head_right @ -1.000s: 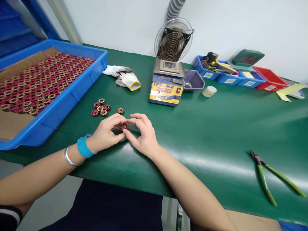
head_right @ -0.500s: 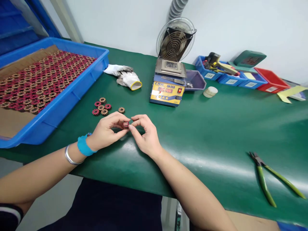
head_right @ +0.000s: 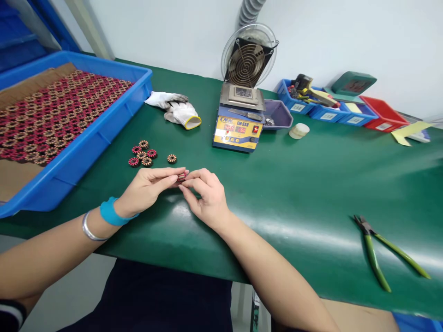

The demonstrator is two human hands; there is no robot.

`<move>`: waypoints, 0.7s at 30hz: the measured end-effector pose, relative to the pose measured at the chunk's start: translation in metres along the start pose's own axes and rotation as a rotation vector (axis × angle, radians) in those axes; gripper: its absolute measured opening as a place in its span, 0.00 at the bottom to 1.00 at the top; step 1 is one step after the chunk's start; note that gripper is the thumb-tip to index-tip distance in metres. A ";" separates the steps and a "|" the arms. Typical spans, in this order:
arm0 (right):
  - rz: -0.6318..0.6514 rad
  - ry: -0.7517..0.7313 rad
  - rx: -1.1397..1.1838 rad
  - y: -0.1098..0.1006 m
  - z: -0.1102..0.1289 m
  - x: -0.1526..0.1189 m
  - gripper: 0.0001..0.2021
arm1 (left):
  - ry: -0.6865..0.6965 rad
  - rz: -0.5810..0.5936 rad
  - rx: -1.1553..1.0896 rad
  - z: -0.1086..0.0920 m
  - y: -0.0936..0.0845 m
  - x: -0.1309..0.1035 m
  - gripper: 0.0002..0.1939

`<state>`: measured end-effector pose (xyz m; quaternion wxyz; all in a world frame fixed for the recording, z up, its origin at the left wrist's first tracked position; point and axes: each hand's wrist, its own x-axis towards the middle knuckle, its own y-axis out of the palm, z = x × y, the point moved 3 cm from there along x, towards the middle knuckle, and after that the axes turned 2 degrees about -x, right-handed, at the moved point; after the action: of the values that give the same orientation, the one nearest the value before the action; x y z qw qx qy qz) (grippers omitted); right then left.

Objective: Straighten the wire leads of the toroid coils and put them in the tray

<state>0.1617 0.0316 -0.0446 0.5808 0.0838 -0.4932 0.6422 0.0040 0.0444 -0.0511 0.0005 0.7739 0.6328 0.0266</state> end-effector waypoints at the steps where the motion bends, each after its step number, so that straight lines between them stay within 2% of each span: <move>1: 0.000 -0.014 -0.014 0.000 0.001 0.000 0.04 | -0.011 -0.007 -0.004 0.000 0.000 0.000 0.14; 6: 0.009 -0.050 -0.038 0.000 0.003 -0.001 0.04 | -0.031 -0.023 -0.055 0.002 0.000 0.001 0.14; 13: -0.052 -0.057 -0.053 -0.006 0.001 0.002 0.05 | -0.066 -0.052 -0.134 0.000 -0.002 0.002 0.13; 21: -0.076 -0.040 -0.036 -0.006 -0.005 0.002 0.06 | -0.096 -0.049 -0.126 -0.001 0.001 0.000 0.12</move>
<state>0.1681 0.0359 -0.0425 0.5961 0.1048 -0.5125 0.6091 0.0049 0.0441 -0.0500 0.0804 0.7570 0.6478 0.0292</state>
